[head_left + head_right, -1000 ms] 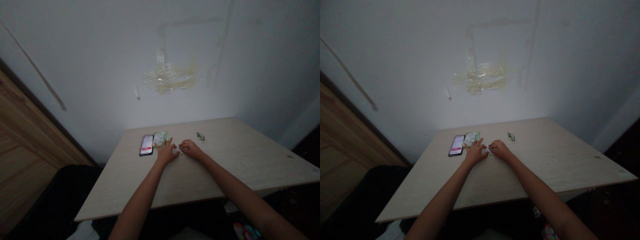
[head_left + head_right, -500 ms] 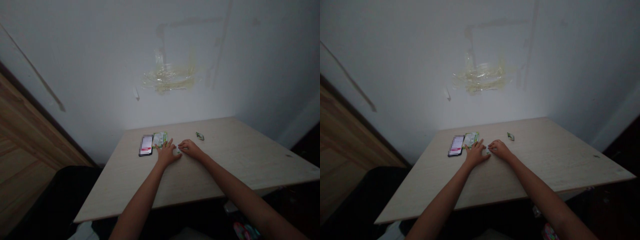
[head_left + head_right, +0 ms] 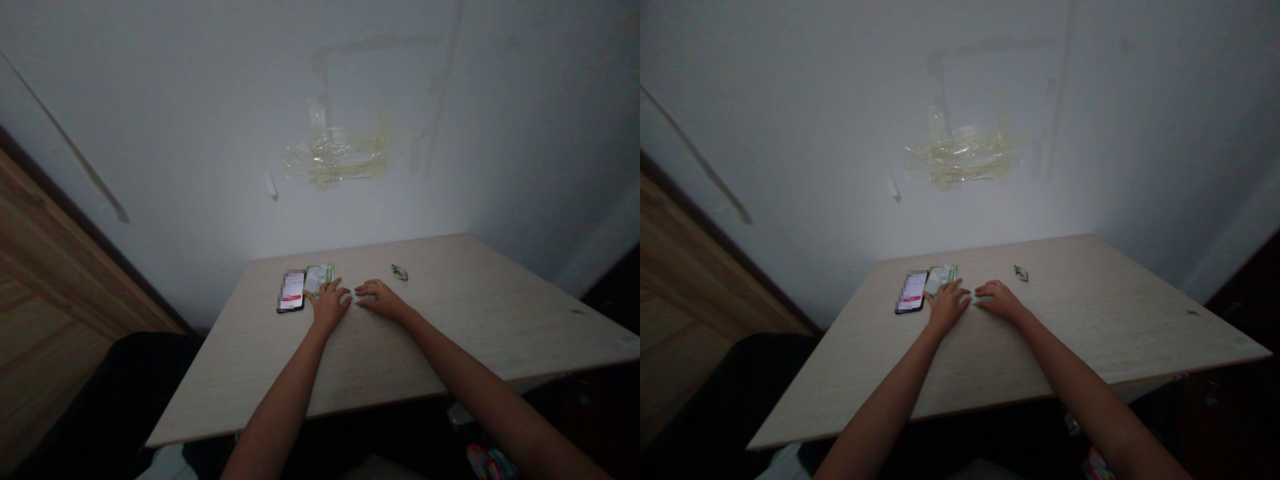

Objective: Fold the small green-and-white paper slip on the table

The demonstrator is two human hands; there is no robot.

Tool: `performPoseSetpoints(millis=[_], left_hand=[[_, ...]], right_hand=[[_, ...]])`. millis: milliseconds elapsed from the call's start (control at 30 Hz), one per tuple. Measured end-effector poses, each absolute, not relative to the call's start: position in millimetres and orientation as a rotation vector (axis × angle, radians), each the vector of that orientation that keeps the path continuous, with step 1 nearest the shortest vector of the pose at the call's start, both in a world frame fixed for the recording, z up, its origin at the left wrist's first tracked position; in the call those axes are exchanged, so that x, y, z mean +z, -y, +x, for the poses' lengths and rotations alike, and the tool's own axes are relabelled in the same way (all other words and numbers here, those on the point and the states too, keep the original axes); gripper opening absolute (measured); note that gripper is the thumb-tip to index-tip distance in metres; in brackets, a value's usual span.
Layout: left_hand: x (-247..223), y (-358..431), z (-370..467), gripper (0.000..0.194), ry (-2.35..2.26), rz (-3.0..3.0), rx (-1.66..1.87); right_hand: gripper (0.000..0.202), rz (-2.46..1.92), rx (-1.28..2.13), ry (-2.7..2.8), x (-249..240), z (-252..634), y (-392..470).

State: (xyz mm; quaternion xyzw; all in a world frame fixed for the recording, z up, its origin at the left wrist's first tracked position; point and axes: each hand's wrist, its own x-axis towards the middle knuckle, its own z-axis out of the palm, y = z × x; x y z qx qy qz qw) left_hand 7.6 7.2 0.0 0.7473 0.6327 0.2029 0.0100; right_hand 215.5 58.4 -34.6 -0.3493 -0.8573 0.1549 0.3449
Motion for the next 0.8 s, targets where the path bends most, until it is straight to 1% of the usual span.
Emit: performPoseSetpoints(millis=[300,533,800], left_hand=[[6.3,-19.3,9.5,0.024,-2.029,2.367,0.583],[2.7,-25.5,7.2,0.021,-1.969,2.353,0.647],[1.5,-30.5,4.5,0.019,-1.948,2.353,0.629]], right_hand=[[0.022,-0.910,0.478,2.244,-29.8,217.3,-56.5],[0.026,-0.918,0.513,2.255,-32.1,218.4,-58.1],[0.028,-0.932,0.509,2.239,-35.3,218.0,-60.3]])
